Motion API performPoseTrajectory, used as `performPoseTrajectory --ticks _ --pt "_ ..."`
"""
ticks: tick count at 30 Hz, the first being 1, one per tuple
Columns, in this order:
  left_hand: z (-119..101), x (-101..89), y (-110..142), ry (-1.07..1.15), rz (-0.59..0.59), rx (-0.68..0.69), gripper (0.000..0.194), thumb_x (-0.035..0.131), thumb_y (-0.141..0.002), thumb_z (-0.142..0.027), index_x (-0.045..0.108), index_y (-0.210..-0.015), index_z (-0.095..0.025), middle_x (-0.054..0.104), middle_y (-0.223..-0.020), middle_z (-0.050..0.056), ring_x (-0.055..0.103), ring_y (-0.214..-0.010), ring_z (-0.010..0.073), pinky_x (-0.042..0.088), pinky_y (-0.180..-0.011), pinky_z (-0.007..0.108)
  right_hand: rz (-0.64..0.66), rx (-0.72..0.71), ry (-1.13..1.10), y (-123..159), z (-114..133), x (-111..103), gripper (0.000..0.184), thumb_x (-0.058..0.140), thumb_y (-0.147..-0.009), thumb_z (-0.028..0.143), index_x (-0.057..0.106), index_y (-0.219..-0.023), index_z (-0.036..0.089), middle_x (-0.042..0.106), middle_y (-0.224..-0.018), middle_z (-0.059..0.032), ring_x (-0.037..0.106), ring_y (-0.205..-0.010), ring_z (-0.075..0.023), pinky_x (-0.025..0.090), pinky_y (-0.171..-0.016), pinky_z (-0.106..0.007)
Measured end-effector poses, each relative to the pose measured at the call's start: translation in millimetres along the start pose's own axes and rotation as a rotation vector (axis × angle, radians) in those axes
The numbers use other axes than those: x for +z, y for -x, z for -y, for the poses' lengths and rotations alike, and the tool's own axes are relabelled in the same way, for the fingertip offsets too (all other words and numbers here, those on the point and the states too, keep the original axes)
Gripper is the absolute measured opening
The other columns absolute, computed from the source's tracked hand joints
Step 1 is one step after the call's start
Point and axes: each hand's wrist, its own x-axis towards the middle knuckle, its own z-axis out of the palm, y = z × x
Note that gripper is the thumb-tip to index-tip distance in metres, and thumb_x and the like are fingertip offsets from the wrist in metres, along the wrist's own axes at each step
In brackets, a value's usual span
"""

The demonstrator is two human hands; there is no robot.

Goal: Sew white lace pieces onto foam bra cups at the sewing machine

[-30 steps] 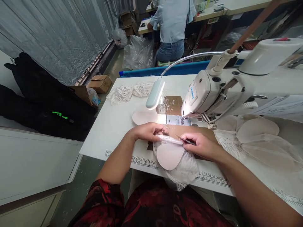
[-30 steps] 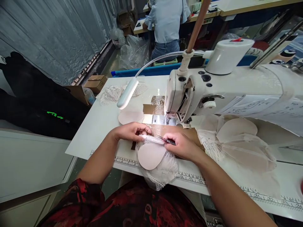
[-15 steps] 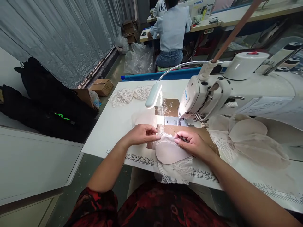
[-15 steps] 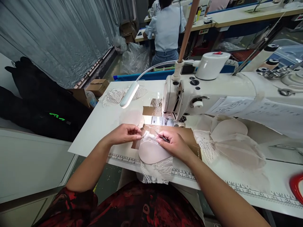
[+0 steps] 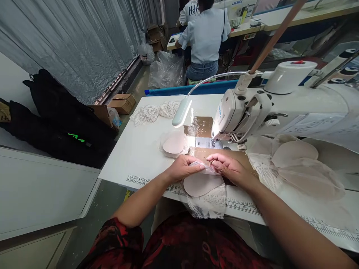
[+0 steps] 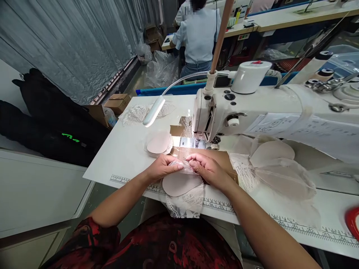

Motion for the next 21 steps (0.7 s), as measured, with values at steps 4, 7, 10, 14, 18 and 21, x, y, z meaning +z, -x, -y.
performPoseTrajectory --ticks 4,7,10,14,18,21 --pt "-2 0.1 -1 -0.048 0.038 0.01 0.036 0.071 -0.073 -0.045 0.067 -0.074 -0.009 0.054 -0.067 0.001 0.045 -0.062 0.0089 0.033 -0.057 0.021 0.036 -0.014 0.049 0 2 -2 0.036 0.054 -0.085 0.05 0.061 -0.108 0.022 0.053 -0.071 0.0009 0.048 -0.065 -0.014 0.039 -0.059 -0.027" --pt "-2 -0.1 -3 -0.069 0.05 0.0 0.04 0.071 -0.073 -0.045 0.058 -0.06 -0.01 0.042 -0.06 -0.003 0.035 -0.056 0.0057 0.024 -0.051 0.02 0.038 -0.025 0.059 1 11 1 0.033 0.055 -0.085 0.048 0.063 -0.102 0.021 0.059 -0.076 -0.0009 0.052 -0.068 -0.0144 0.041 -0.06 -0.027" --pt "-1 -0.4 -4 -0.06 0.059 -0.014 0.042 0.071 -0.072 -0.046 0.056 -0.059 -0.01 0.038 -0.058 -0.004 0.033 -0.054 0.0051 0.022 -0.05 0.02 -0.009 -0.06 0.109 0 17 5 0.03 0.055 -0.085 0.046 0.064 -0.096 0.02 0.064 -0.085 -0.004 0.057 -0.076 -0.0169 0.044 -0.067 -0.029" --pt "0 -0.3 -4 -0.037 0.037 -0.037 0.039 0.071 -0.072 -0.047 0.062 -0.066 -0.009 0.046 -0.06 -0.002 0.041 -0.056 0.0064 0.029 -0.052 0.019 -0.086 -0.078 0.158 -3 15 7 0.027 0.053 -0.085 0.045 0.066 -0.088 0.021 0.066 -0.082 -0.004 0.06 -0.077 -0.0183 0.046 -0.07 -0.031" --pt "-1 -1.0 -4 -0.01 0.059 -0.038 0.039 0.072 -0.074 -0.044 0.071 -0.093 -0.01 0.064 -0.079 0.005 0.058 -0.074 0.0136 0.044 -0.068 0.024 -0.2 -0.044 0.038 -5 8 8 0.031 0.057 -0.082 0.048 0.063 -0.094 0.021 0.067 -0.093 -0.0061 0.062 -0.084 -0.0204 0.049 -0.072 -0.032" --pt "-5 -4.5 -3 -0.027 0.074 -0.032 0.044 0.073 -0.073 -0.04 0.068 -0.107 -0.012 0.068 -0.099 0.009 0.061 -0.091 0.0185 0.046 -0.08 0.027 -0.195 -0.021 0.002 -4 7 9 0.038 0.063 -0.077 0.048 0.059 -0.104 0.021 0.066 -0.099 -0.0065 0.062 -0.09 -0.022 0.05 -0.075 -0.033"
